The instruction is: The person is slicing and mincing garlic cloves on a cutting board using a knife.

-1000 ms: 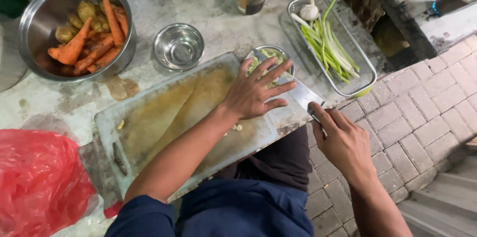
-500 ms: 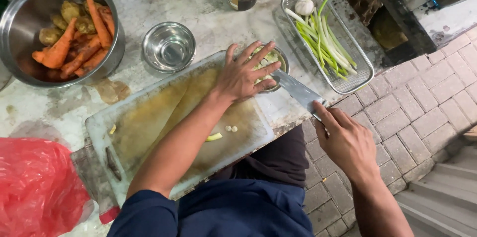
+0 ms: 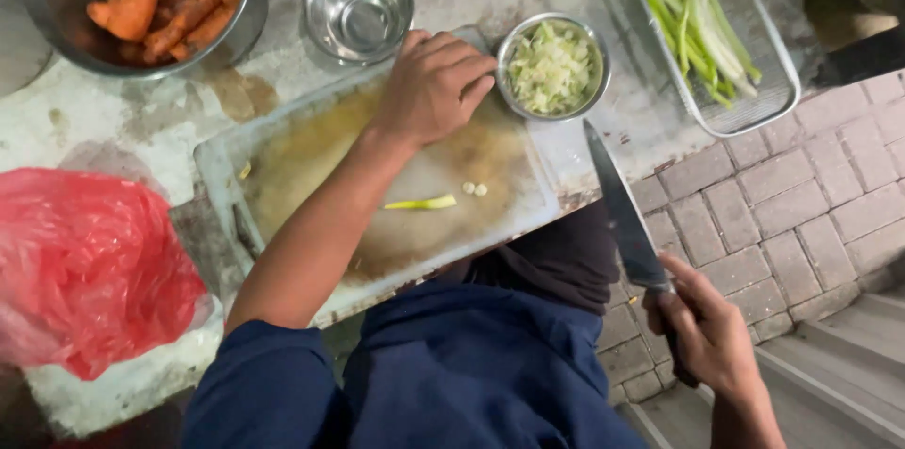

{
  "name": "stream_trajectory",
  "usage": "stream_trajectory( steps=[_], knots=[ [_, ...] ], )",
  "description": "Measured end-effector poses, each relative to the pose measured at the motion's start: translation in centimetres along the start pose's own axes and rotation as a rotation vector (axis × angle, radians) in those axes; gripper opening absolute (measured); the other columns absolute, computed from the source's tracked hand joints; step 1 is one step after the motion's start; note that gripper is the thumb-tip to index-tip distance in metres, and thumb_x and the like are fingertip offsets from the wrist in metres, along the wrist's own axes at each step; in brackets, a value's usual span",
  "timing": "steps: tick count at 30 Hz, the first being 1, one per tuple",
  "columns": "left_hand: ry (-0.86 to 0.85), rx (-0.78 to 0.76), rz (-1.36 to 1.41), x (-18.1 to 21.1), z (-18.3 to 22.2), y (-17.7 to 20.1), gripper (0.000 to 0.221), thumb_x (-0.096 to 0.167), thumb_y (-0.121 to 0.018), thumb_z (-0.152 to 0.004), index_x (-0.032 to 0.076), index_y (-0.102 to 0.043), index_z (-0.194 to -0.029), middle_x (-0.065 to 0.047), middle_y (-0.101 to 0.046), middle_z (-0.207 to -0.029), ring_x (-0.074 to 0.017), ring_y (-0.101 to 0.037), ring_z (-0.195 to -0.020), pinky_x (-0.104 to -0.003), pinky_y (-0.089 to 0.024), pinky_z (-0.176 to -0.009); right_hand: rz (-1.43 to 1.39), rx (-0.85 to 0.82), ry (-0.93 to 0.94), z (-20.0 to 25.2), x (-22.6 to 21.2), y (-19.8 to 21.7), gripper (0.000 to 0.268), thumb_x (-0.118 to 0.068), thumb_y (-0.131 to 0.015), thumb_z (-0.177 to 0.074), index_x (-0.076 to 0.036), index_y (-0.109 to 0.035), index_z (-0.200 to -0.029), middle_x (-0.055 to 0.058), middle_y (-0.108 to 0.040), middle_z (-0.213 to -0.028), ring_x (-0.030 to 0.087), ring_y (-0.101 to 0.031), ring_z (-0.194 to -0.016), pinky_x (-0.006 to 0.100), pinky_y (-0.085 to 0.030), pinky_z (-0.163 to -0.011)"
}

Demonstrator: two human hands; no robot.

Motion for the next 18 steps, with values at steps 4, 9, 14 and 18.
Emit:
stream_trajectory(
  steps=[4, 9, 14, 18],
  knots=[
    [0.210, -0.391, 0.035, 2.1, 5.5, 0.0, 0.016, 0.023, -0.067, -0.091, 0.016, -0.074, -0.079, 0.000, -0.063, -0.070, -0.0260, -0.061, -0.073, -0.043, -0.044, -0.068, -0.207, -0.213, -0.074, 1.5, 1.2, -4.4, 0.051, -0.011, -0.048, -0.095, -0.002, -0.046, -0.145, 0.009, -0.058, -0.060, 0.016, -0.052, -0.049, 0.028, -0.046, -0.053],
    [0.293, -0.700, 0.000, 5.2, 8.1, 0.1, 0.020, 0.033, -0.063, -0.094, 0.019, -0.074, -0.087, 0.001, -0.070, -0.088, -0.0238, -0.062, -0.091, -0.041, -0.040, -0.082, -0.465, -0.272, -0.054, 2.4, 1.7, -7.0, 0.052, -0.009, -0.051, -0.094, -0.001, -0.046, -0.145, 0.009, -0.062, -0.073, 0.015, -0.053, -0.051, 0.026, -0.046, -0.051],
    [0.278, -0.482, -0.056, 5.8, 10.4, -2.2, 0.017, 0.029, -0.074, -0.086, 0.018, -0.070, -0.073, 0.003, -0.067, -0.077, -0.0227, -0.061, -0.082, -0.040, -0.037, -0.074, -0.415, -0.296, -0.079, 2.6, 1.4, -9.2, 0.053, -0.009, -0.052, -0.093, -0.003, -0.047, -0.146, 0.008, -0.062, -0.073, 0.014, -0.051, -0.050, 0.024, -0.044, -0.052],
    [0.251, -0.377, -0.092, 6.3, 10.7, -2.8, 0.011, 0.027, -0.077, -0.083, 0.017, -0.073, -0.081, 0.002, -0.068, -0.078, -0.0221, -0.060, -0.078, -0.039, -0.035, -0.071, -0.491, -0.289, -0.100, 2.3, 0.8, -10.5, 0.053, -0.006, -0.052, -0.093, -0.003, -0.046, -0.145, 0.009, -0.062, -0.073, 0.016, -0.050, -0.049, 0.025, -0.047, -0.047]
  ],
)
Point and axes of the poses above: each hand's wrist, its own z-axis away from the middle knuckle, its own y-axis out of the back of the hand, x = y × z, the point moved 4 cm from there along -z, towards the middle knuckle
